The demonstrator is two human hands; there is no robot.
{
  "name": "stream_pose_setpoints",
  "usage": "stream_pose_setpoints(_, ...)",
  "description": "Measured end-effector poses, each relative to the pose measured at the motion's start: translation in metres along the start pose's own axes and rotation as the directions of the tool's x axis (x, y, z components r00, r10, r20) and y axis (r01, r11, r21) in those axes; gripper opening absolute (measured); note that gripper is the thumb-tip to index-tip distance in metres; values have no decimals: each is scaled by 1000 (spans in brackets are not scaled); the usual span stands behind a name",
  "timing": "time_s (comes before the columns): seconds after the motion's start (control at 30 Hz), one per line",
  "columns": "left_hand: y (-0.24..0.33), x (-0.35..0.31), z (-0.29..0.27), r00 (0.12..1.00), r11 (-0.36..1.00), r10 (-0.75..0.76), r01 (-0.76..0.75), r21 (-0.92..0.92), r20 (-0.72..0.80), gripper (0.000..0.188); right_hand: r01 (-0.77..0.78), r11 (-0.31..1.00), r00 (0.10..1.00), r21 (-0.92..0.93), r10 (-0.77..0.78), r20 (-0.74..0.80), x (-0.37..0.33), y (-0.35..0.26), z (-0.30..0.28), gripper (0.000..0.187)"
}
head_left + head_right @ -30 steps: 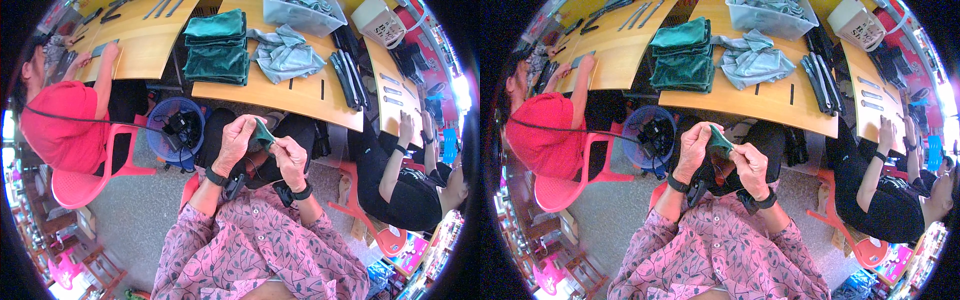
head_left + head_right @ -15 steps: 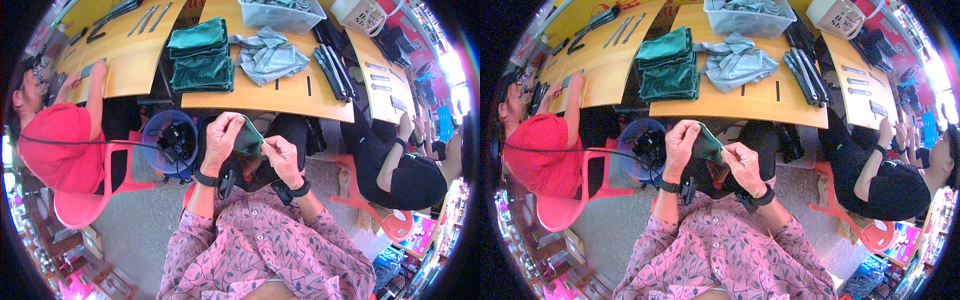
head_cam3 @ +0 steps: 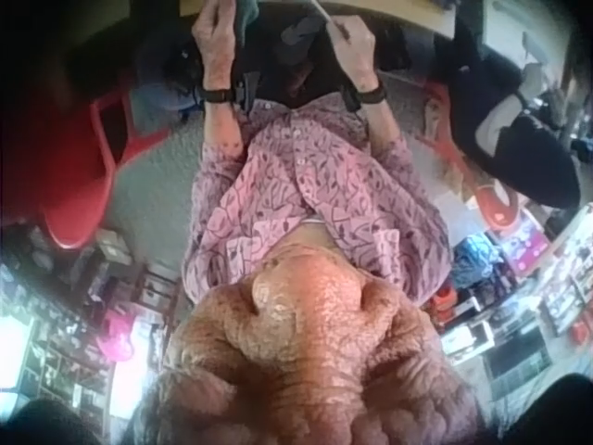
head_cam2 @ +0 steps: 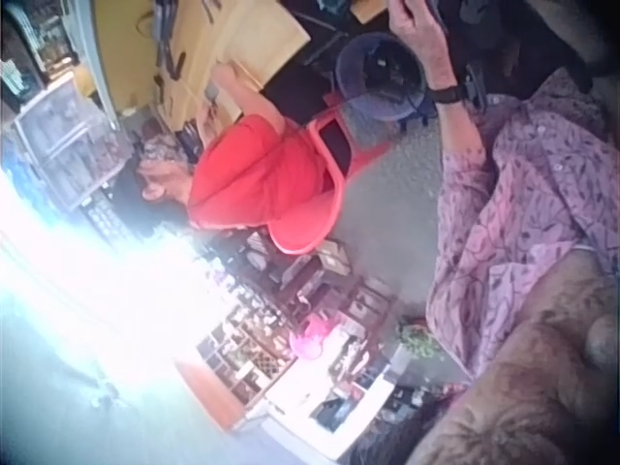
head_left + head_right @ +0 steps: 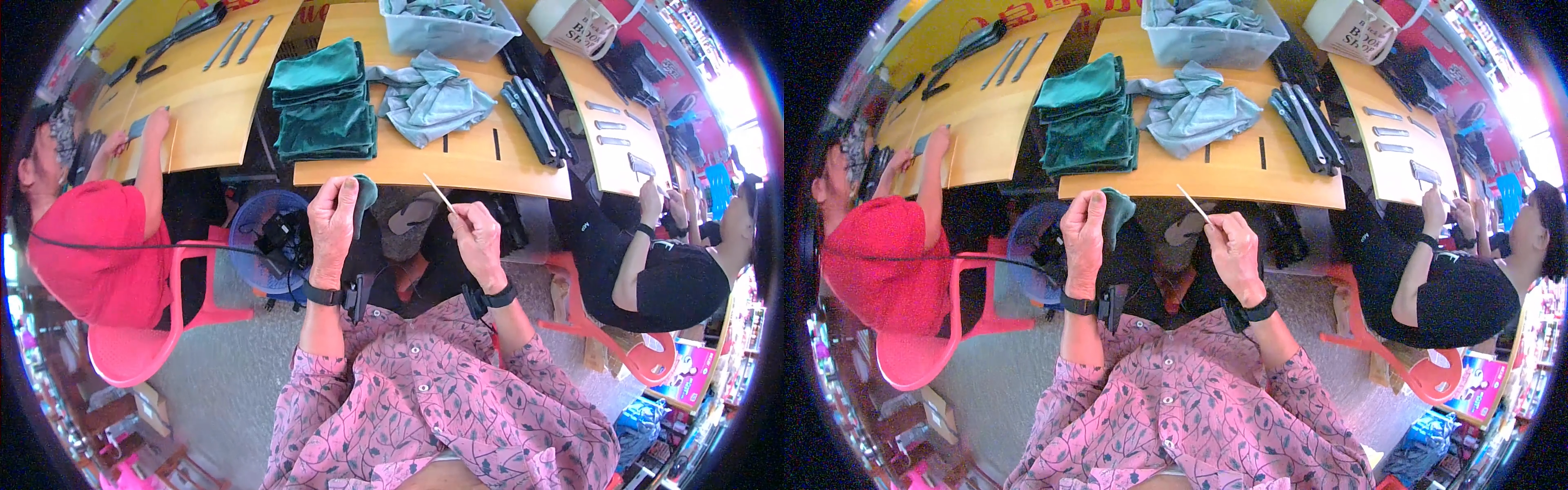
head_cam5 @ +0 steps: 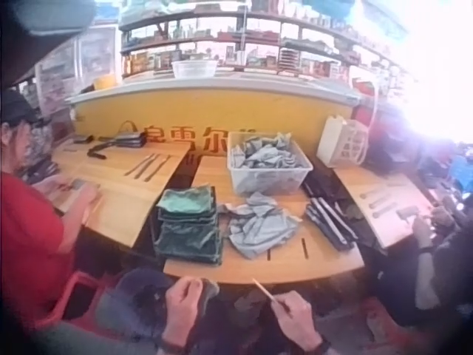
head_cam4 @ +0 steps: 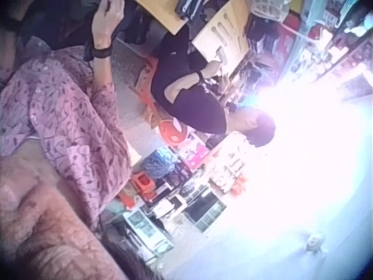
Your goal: Assembling and shaping small green fabric pouches using a thin wooden tool at a workshop table.
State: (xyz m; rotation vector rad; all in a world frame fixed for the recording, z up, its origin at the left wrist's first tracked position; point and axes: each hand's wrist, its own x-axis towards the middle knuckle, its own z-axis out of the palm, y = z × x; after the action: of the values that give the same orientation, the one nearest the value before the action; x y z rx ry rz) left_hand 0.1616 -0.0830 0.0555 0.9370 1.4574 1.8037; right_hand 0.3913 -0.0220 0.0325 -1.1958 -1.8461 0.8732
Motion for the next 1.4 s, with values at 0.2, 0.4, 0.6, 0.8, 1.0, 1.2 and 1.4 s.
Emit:
stream_pose_setpoints(0.2,-4,-3,1,996,983,28,-44,178,88,25,212,861,959,-462,-275,-74,33,16,-2,12)
stream_pose_setpoints(0.4,-1,-5,0,995,980,3,-24,197,104,24,167,807,949,-567,-287,-130,62,34,-2,14)
stream_pose_setpoints(0.6,-13,-6,-2,990,991,-125,121,60,68,24,29,882,946,-471,-176,-271,73,56,3,23)
stream_pose_setpoints(0.8,-19,-8,-2,980,985,-171,173,-7,98,24,-163,837,963,-522,21,-268,81,39,-7,18)
stream_pose_setpoints(1.0,-19,-12,4,976,988,-142,131,78,163,22,-257,662,966,-704,179,-184,103,34,-10,25)
stream_pose_setpoints(1.2,-16,-16,10,977,987,-71,40,154,202,18,-210,695,974,-688,90,-206,108,44,3,30)
stream_pose_setpoints(1.4,-17,-17,18,937,944,139,-223,242,321,13,24,800,997,-600,-59,-39,77,4,-7,37)
